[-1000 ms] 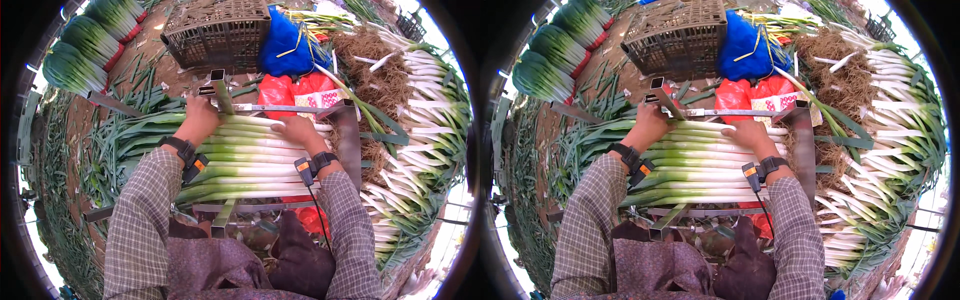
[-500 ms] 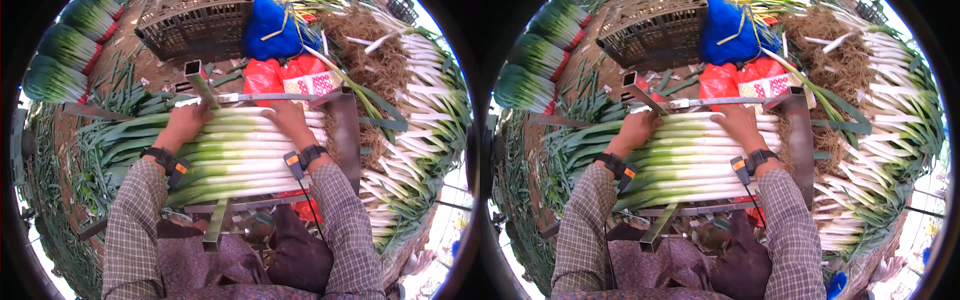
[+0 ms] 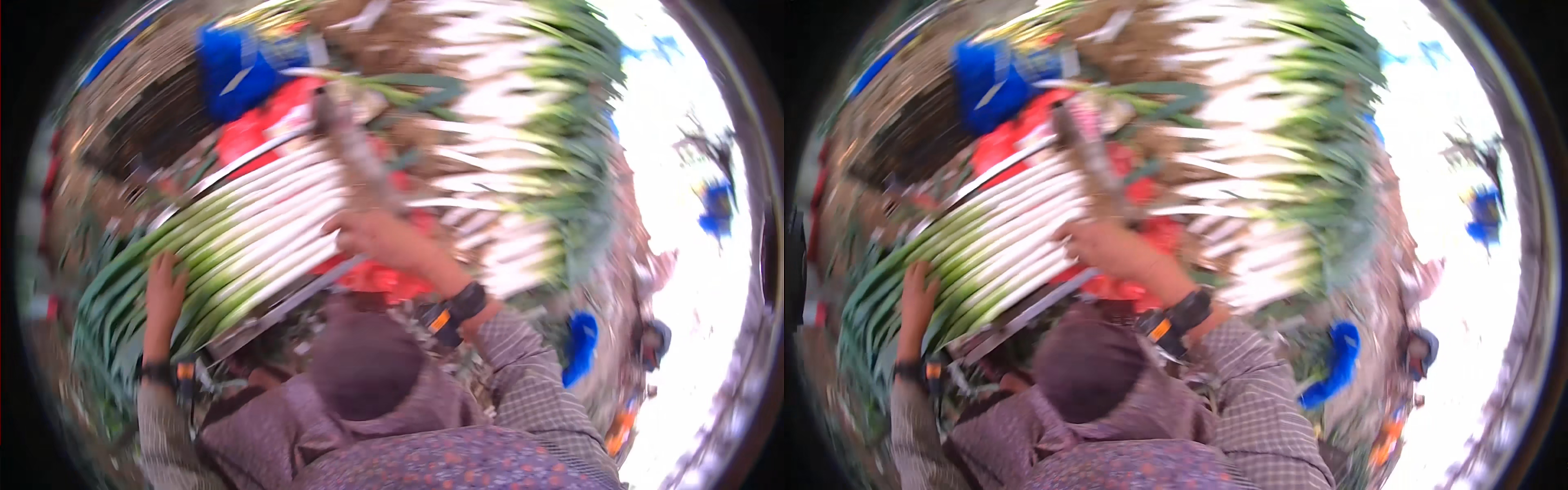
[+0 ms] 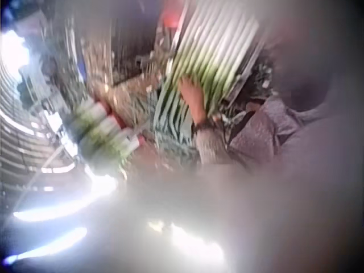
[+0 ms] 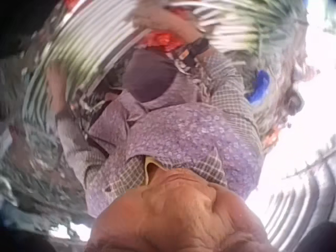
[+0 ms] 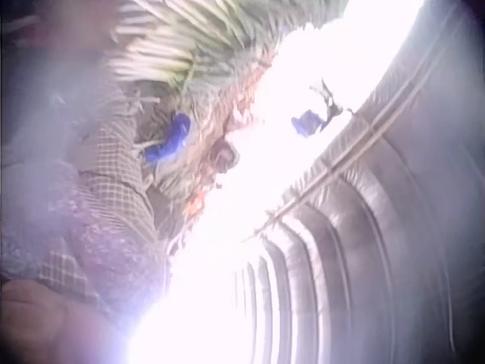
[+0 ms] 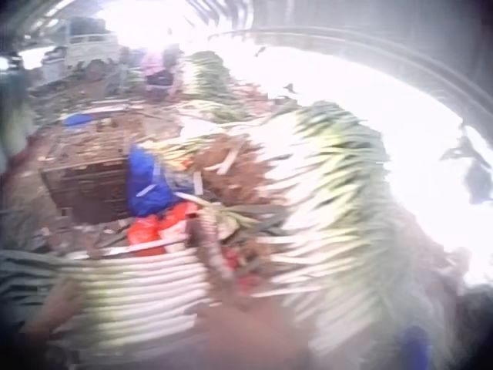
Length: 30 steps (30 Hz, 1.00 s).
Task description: Processing and cutting leeks using a metal guide and blade.
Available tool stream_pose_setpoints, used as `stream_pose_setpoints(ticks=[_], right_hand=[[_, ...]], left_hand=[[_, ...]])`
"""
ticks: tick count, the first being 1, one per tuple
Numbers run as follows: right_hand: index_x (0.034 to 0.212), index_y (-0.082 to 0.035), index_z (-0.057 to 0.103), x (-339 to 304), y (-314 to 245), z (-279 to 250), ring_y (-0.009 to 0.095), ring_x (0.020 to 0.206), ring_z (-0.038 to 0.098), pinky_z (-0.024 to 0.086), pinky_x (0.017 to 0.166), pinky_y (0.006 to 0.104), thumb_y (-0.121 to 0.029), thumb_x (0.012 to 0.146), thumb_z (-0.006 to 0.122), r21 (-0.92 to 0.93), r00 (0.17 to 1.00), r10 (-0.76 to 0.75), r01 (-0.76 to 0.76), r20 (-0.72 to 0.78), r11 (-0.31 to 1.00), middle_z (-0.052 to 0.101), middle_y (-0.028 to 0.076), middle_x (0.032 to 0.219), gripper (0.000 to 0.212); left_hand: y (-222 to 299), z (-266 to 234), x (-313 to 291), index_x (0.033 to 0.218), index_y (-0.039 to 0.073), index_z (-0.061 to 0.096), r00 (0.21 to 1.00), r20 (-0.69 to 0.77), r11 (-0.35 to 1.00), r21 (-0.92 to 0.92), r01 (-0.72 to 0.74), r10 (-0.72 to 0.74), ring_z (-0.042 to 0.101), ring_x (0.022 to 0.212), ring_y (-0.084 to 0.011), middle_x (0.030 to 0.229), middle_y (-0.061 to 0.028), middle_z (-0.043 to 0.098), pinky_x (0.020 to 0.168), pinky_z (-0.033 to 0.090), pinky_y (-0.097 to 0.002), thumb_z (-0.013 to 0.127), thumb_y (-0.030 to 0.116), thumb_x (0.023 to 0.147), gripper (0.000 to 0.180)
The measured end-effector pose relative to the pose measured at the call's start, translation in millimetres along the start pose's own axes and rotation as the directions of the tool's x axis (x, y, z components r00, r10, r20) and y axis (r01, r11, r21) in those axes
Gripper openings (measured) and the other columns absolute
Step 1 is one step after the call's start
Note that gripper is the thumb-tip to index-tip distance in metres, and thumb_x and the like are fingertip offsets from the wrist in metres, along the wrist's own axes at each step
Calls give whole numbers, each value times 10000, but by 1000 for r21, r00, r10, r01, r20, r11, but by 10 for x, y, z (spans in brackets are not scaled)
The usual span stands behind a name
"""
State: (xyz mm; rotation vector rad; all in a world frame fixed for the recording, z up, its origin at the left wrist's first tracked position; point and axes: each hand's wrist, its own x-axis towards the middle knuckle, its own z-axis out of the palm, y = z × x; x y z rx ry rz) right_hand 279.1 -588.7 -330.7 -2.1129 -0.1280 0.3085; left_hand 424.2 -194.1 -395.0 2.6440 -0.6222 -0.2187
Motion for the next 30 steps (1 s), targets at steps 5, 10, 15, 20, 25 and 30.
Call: stream_pose_setpoints(ticks=[5,10,15,20,25,30], right_hand=[[1096,-59,555,-1569,511,318,265,835,611,487,737,361,-188,875,533,65,950,262,-254,-170,965,623,116,887,257],[1058,-60,549,-2963,1868,638,217,797,630,531,632,313,-123,876,543,965,646,743,-41,-173,261,623,58,881,192],[1114,-61,526,-3217,2627,309,202,716,609,534,590,351,-198,869,565,900,207,884,-32,-419,435,611,89,919,284],[1187,-73,522,-3076,2903,199,179,806,595,533,627,359,-248,822,617,708,315,866,-499,-389,499,596,71,957,416],[1151,-62,554,-3105,2664,145,164,803,604,525,654,323,-210,846,577,818,363,842,-275,-398,506,608,66,934,340],[1124,-61,587,-2167,2375,-364,169,721,615,499,609,302,-230,844,576,573,341,605,-202,-719,795,629,87,838,328]], left_hand=[[-155,466,-710,1305,-31,383,990,103,973,199,-113,94,337,1292,-418,1403,-250,342,1048,324,-440,736,400,686,833],[-274,550,-623,1346,-41,324,979,179,955,261,-139,94,346,1285,-427,1401,-274,326,1050,322,-453,727,532,667,975],[-382,519,-551,1350,-18,333,974,189,934,309,-178,123,378,1253,-437,1375,-255,376,1023,354,-449,682,494,733,875],[-335,442,-592,1351,-11,336,978,195,926,354,-135,69,381,1250,-435,1371,-253,382,1021,357,-448,676,490,740,860],[-326,393,-593,1351,-4,340,979,198,917,381,-119,44,384,1248,-434,1367,-251,388,1019,359,-448,669,486,746,846],[-368,284,-670,1352,3,343,978,208,905,412,-104,18,387,1245,-433,1363,-249,394,1018,361,-448,663,482,753,831]])
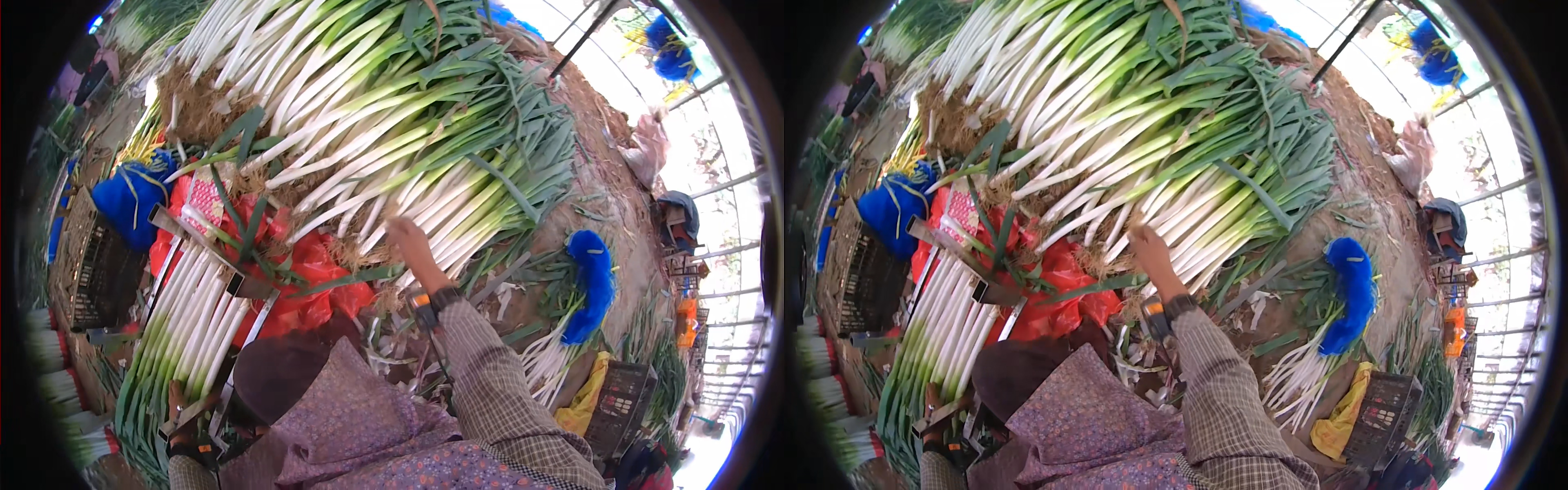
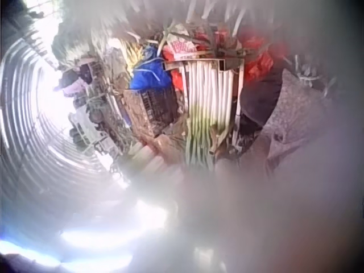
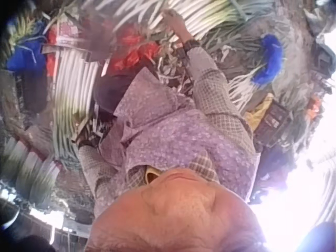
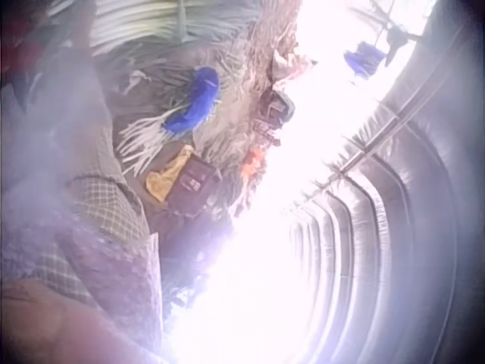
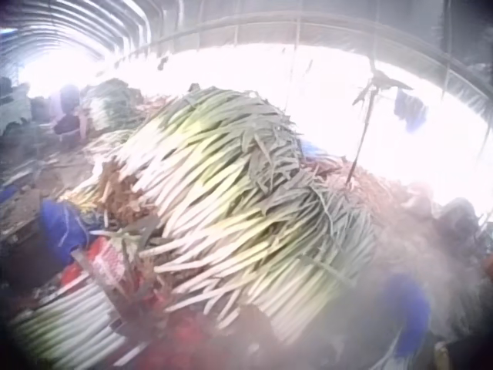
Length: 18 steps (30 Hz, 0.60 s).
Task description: Processing and cutting leeks using a metal guide and blade.
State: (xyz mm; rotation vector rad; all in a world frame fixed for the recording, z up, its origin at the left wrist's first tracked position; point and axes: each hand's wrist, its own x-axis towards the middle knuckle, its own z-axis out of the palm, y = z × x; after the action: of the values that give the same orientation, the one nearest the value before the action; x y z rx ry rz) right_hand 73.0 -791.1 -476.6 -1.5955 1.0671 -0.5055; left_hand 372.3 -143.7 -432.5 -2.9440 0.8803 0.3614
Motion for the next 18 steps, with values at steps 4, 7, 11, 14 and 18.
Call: stream_pose_setpoints(ticks=[4,7,11,14,18], right_hand=[[1213,-65,537,825,60,284,280,783,639,507,724,378,-242,812,615,-279,989,-57,16,-140,960,652,176,910,445],[1119,-33,595,1056,33,423,285,708,647,508,706,373,-246,809,638,-479,934,-179,9,-310,878,661,168,834,379],[971,-1,672,813,-130,383,303,815,645,489,737,385,-297,787,629,46,925,34,-17,-380,999,676,190,863,352],[929,24,603,153,-491,224,168,604,598,481,540,277,-186,825,653,400,886,182,4,-426,917,620,91,743,240],[1239,2,302,-560,-435,-217,228,650,593,502,549,354,-66,898,488,893,908,366,20,-205,450,579,146,871,394]], left_hand=[[158,81,114,1352,8,346,999,14,999,-9,-34,34,390,1243,-432,1360,-248,398,1016,363,-447,658,479,758,820],[186,109,128,1353,12,348,999,20,999,-13,-44,44,391,1241,-431,1357,-247,402,1015,364,-447,654,477,762,811],[125,63,65,1353,18,351,1000,13,1000,-1,-17,17,394,1239,-431,1354,-245,407,1014,366,-447,649,474,768,800],[67,13,-11,1353,22,353,1000,2,1000,8,1,-1,396,1238,-430,1352,-244,410,1012,367,-446,645,471,772,791],[147,130,91,1354,27,355,999,1,999,-9,-34,34,398,1236,-429,1348,-243,415,1011,369,-446,640,468,777,780]])
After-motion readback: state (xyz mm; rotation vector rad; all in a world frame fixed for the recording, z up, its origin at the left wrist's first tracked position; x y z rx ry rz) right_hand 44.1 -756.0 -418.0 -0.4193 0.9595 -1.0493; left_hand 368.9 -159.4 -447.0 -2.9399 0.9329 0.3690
